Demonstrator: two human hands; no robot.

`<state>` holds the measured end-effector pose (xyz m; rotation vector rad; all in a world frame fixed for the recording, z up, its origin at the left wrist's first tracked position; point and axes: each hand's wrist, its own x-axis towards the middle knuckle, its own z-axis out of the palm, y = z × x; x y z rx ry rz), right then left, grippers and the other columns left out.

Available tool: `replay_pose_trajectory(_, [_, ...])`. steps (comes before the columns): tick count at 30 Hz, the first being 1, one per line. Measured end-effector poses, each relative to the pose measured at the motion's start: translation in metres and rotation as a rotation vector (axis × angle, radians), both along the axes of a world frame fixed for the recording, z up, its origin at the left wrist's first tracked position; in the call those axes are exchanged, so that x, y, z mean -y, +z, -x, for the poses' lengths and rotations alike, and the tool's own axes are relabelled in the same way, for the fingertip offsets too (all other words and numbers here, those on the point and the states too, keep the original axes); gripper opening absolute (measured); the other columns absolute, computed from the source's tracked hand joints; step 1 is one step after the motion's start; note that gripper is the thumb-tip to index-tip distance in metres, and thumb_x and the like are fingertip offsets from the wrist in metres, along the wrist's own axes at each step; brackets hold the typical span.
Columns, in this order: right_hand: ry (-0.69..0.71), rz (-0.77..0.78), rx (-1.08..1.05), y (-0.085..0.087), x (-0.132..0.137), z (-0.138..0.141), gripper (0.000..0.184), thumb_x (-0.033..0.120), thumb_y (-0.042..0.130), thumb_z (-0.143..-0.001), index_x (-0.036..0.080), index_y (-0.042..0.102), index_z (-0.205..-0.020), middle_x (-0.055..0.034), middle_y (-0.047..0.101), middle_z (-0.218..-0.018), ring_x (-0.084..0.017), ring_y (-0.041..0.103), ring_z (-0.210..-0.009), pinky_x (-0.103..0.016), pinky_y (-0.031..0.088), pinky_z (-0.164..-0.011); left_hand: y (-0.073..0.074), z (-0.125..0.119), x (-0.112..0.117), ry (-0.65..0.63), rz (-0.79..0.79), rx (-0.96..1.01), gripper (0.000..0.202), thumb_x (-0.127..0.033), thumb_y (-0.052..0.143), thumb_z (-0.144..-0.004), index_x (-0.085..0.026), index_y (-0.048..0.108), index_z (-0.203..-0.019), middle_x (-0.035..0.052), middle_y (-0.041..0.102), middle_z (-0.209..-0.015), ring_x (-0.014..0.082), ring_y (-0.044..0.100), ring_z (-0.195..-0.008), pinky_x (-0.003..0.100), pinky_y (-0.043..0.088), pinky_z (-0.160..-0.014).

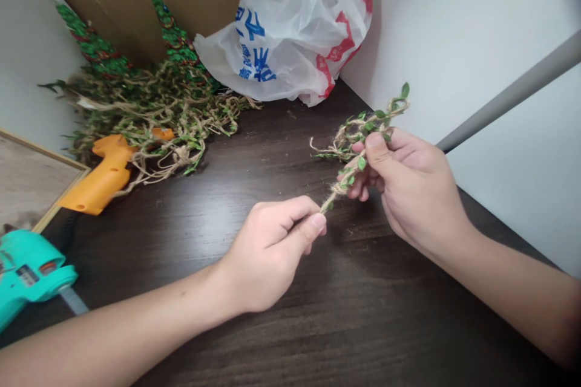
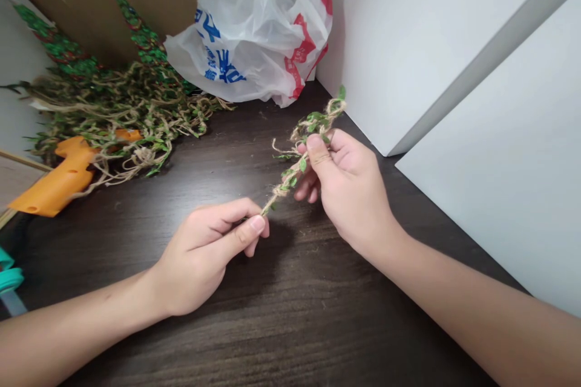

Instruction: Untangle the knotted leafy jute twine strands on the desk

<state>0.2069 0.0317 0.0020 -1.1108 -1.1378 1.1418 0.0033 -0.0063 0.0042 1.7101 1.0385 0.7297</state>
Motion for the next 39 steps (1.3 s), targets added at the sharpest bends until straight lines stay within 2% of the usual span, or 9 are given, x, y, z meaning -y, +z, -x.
replay_pose_trajectory(7, [-0.024,0.028,-0.035,0.001,-0.002,0.0,0.026,0.043,0.071,-0.099,0.022,0.066,-0.085,0.0018,0.069,-0.063,-0.012,0.063,-0.045,-0.023,0.043,-0.039,0.001,-0.001,0.002,0.023,-0.074,-0.064,0.028,-0.027,0.055,-0.104,-0.017,0.067,-0.081,-0.0052,0.06,-0.063,0.0087,0.053,-0.059,0.023,0.04,-0.059])
replay_pose_trajectory(11, [0.002,0.082,-0.073,0.005,-0.001,0.002,0.03,0.046,0.078,-0.093,0.02,0.066,-0.083,0.0005,0.07,-0.065,-0.012,0.065,-0.045,-0.021,0.044,-0.036,-0.002,-0.002,0.003,0.166,-0.153,-0.116,0.03,-0.029,0.053,-0.106,-0.018,0.067,-0.082,-0.0037,0.063,-0.067,0.0111,0.057,-0.063,0.025,0.043,-0.063])
replay_pose_trajectory(15, [0.085,0.137,-0.119,0.006,0.002,0.006,0.03,0.044,0.083,-0.088,0.017,0.071,-0.085,-0.002,0.073,-0.068,-0.014,0.071,-0.052,-0.018,0.051,-0.041,-0.006,-0.002,0.002,0.417,-0.327,-0.23,0.022,-0.023,0.06,-0.1,-0.019,0.071,-0.119,0.0057,0.075,-0.112,0.0217,0.068,-0.104,0.037,0.051,-0.095])
replay_pose_trajectory(17, [0.112,0.155,-0.131,0.004,0.005,0.009,0.029,0.043,0.084,-0.088,0.016,0.074,-0.088,-0.0025,0.074,-0.069,-0.014,0.073,-0.055,-0.017,0.055,-0.044,-0.006,-0.003,0.004,0.433,-0.443,-0.303,0.049,-0.022,0.065,-0.095,-0.017,0.059,-0.143,0.012,0.066,-0.138,0.0282,0.06,-0.128,0.046,0.046,-0.11])
replay_pose_trajectory(20, [0.158,0.175,-0.135,0.002,0.01,0.013,0.029,0.044,0.084,-0.088,0.016,0.075,-0.089,-0.0027,0.076,-0.074,-0.014,0.074,-0.058,-0.018,0.059,-0.048,-0.005,-0.003,0.007,0.35,-0.577,-0.292,0.066,-0.023,0.068,-0.093,-0.015,0.047,-0.154,0.0158,0.056,-0.152,0.0295,0.053,-0.141,0.047,0.042,-0.119])
replay_pose_trajectory(27, [0.301,0.189,-0.072,-0.001,0.014,0.014,0.029,0.044,0.087,-0.084,0.017,0.076,-0.088,-0.005,0.077,-0.083,-0.016,0.075,-0.074,-0.021,0.064,-0.059,-0.009,-0.003,0.003,0.216,-0.324,-0.14,0.038,-0.021,0.056,-0.105,-0.018,0.064,-0.142,0.0084,0.077,-0.122,0.0199,0.073,-0.104,0.032,0.056,-0.096])
replay_pose_trajectory(33, [0.103,0.115,0.081,-0.001,0.013,0.009,0.022,0.035,0.079,-0.088,0.022,0.061,-0.085,-0.0001,0.066,-0.074,-0.015,0.064,-0.06,-0.023,0.047,-0.041,-0.001,-0.003,0.001,0.165,-0.236,-0.196,0.02,-0.019,0.055,-0.103,-0.017,0.075,-0.103,0.0019,0.074,-0.089,0.0157,0.067,-0.08,0.029,0.049,-0.076])
replay_pose_trajectory(36, [0.055,-0.23,0.227,0.003,0.015,0.005,0.028,0.01,0.072,-0.083,0.026,0.063,-0.104,-0.0038,0.069,-0.107,-0.021,0.07,-0.098,-0.033,0.061,-0.077,0.003,-0.003,0.003,0.13,-0.181,-0.161,0.022,-0.027,0.057,-0.103,-0.016,0.07,-0.09,-0.0001,0.067,-0.077,0.014,0.059,-0.07,0.028,0.044,-0.069])
replay_pose_trajectory(39, [0.272,-0.485,0.472,0.005,0.018,0.001,0.054,-0.001,0.067,-0.078,0.028,0.064,-0.123,-0.0063,0.065,-0.139,-0.027,0.059,-0.134,-0.044,0.047,-0.115,0.003,-0.001,0.003,0.051,-0.122,-0.038,0.025,-0.029,0.06,-0.102,-0.016,0.067,-0.082,-0.0002,0.063,-0.074,0.0133,0.057,-0.07,0.027,0.044,-0.07])
